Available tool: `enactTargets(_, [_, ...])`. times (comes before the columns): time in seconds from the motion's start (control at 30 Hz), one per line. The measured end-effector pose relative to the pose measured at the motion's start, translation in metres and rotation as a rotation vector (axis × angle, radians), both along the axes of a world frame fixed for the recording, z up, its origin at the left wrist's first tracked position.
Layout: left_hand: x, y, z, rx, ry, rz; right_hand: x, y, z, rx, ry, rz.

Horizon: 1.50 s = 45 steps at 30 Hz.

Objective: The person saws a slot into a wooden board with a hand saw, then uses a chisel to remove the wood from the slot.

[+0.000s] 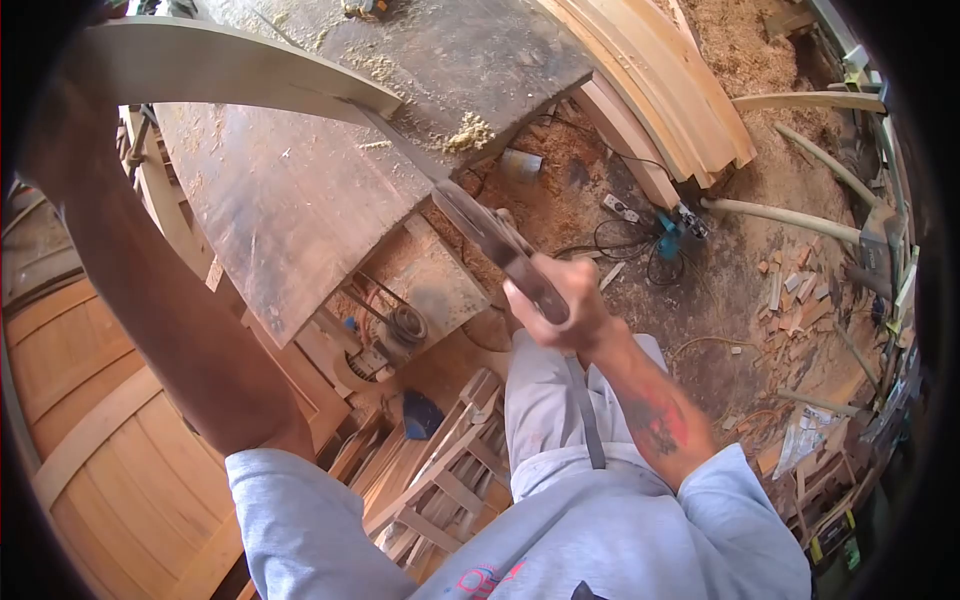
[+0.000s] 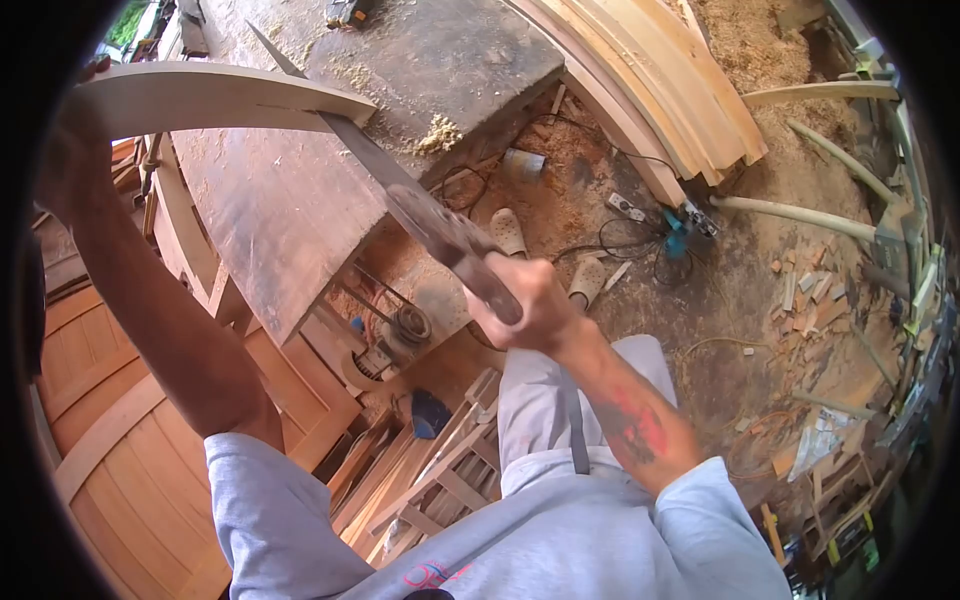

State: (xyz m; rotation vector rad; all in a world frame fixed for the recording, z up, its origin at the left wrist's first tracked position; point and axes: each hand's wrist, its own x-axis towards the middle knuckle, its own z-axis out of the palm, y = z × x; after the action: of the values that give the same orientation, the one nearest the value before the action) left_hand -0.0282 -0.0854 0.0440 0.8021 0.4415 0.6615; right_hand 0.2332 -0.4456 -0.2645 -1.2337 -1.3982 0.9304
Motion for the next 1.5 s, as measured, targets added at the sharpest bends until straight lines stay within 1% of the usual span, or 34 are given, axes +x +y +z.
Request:
enactTargets(0.07, [0.003, -0.009, -0.028, 0.965, 0.346, 0.364, 0.016, -0.039, 0.02, 0.058, -0.141, 0.037])
enactTargets(0.1, [0.011, -0.014, -0.034, 1.15, 0.396, 0.505, 0.026, -0.066, 0.026, 0.131, -0.16, 0.059])
enactTargets(0.13, [0.015, -0.016, -0.033, 1.169, 0.398, 0.525, 0.041, -0.099, 0.036, 0.102, -0.284, 0.138])
enactTargets(0.17, [0.019, -0.018, -0.032, 1.19, 0.408, 0.545, 0.05, -0.123, 0.055, 0.006, -0.281, 0.113])
enactTargets(0.23, [0.027, -0.021, -0.03, 1.241, 0.469, 0.582, 0.054, -0.127, 0.074, -0.05, -0.218, 0.12])
enactTargets(0.27, [0.03, -0.021, -0.031, 1.315, 0.541, 0.612, 0.047, -0.115, 0.074, 0.01, -0.263, 0.104])
enactTargets(0.3, [0.03, -0.021, -0.032, 1.508, 0.734, 0.676, 0.043, -0.096, 0.072, 0.079, -0.317, 0.087])
enactTargets(0.33, [0.022, -0.02, -0.031, 1.995, 1.253, 0.777, 0.035, -0.068, 0.038, 0.119, -0.188, 0.095])
enactTargets(0.37, [0.016, -0.021, -0.033, 2.235, 1.526, 0.817, 0.017, -0.039, 0.007, 0.08, -0.086, 0.041])
enactTargets(0.4, [0.013, -0.023, -0.032, 2.29, 1.619, 0.836, -0.002, -0.008, -0.014, 0.127, -0.044, 0.03])
enactTargets(0.43, [0.016, -0.022, -0.03, 2.31, 1.61, 0.843, -0.013, 0.009, -0.024, 0.165, 0.002, 0.015])
enactTargets(0.5, [0.024, -0.017, -0.038, 1.209, 0.378, 0.559, -0.01, -0.002, -0.005, 0.12, -0.007, -0.033])
enactTargets(0.6, [0.02, -0.017, -0.038, 1.09, 0.308, 0.478, 0.02, -0.059, 0.036, 0.111, -0.171, 0.065])
enactTargets(0.67, [0.021, -0.018, -0.038, 1.03, 0.287, 0.442, 0.036, -0.114, 0.069, -0.03, -0.158, 0.103])
enactTargets(0.7, [0.03, -0.021, -0.04, 1.134, 0.39, 0.606, 0.041, -0.129, 0.088, -0.141, -0.127, 0.124])
enactTargets(0.73, [0.037, -0.023, -0.042, 1.241, 0.49, 0.776, 0.041, -0.128, 0.098, -0.149, -0.125, 0.125])
enactTargets(0.8, [0.045, -0.033, -0.043, 1.176, 0.47, 0.793, 0.043, -0.121, 0.11, -0.128, -0.245, 0.137])
enactTargets(0.87, [0.034, -0.029, -0.041, 1.122, 0.443, 0.8, 0.022, -0.07, 0.067, 0.106, -0.301, 0.023])
enactTargets(0.9, [0.015, -0.018, -0.039, 1.122, 0.322, 0.581, 0.012, -0.036, 0.024, 0.139, -0.153, 0.057])
enactTargets(0.93, [0.009, -0.012, -0.04, 1.109, 0.196, 0.361, -0.006, -0.005, -0.004, 0.045, -0.05, 0.023])
enactTargets(0.97, [0.017, -0.013, -0.041, 1.119, 0.182, 0.353, -0.014, 0.017, -0.018, -0.049, 0.025, 0.019])
enactTargets(1.03, [0.025, -0.014, -0.042, 1.09, 0.295, 0.679, -0.017, 0.022, 0.008, -0.002, 0.093, -0.028])
enactTargets(1.07, [0.019, -0.016, -0.051, 1.321, 0.39, 0.697, -0.012, 0.008, 0.025, 0.006, 0.03, -0.018])
enactTargets(1.1, [0.018, -0.014, -0.05, 1.315, 0.388, 0.704, -0.009, -0.011, 0.036, 0.012, -0.038, -0.01])
enactTargets(1.17, [0.011, -0.005, -0.041, 1.03, 0.285, 0.563, 0.007, -0.066, 0.051, 0.087, -0.138, 0.01])
enactTargets(1.2, [0.015, -0.01, -0.041, 1.026, 0.296, 0.568, 0.023, -0.096, 0.067, 0.014, -0.223, 0.114])
enactTargets(1.23, [0.027, -0.022, -0.042, 1.072, 0.316, 0.591, 0.028, -0.119, 0.079, -0.041, -0.224, 0.095])
enactTargets(1.27, [0.033, -0.028, -0.044, 1.117, 0.335, 0.608, 0.029, -0.129, 0.092, -0.166, -0.087, 0.052])
enactTargets(1.3, [0.03, -0.027, -0.045, 1.112, 0.341, 0.605, 0.027, -0.124, 0.088, -0.172, -0.082, 0.054])
enactTargets(1.37, [0.027, -0.019, -0.042, 1.094, 0.205, 0.451, 0.02, -0.081, 0.065, 0.058, -0.302, 0.039])
enactTargets(1.4, [0.031, -0.02, -0.041, 1.103, 0.193, 0.446, 0.009, -0.044, 0.029, 0.063, -0.09, 0.054])
enactTargets(1.43, [0.036, -0.024, -0.043, 1.079, 0.367, 0.705, -0.005, -0.01, 0.007, -0.049, 0.009, 0.029])
enactTargets(1.47, [0.043, -0.027, -0.044, 1.037, 0.536, 0.96, -0.019, 0.016, -0.011, 0.023, -0.012, 0.006])
enactTargets(1.5, [0.051, -0.028, -0.045, 1.045, 0.513, 0.945, -0.024, 0.03, -0.021, 0.093, -0.034, -0.024])
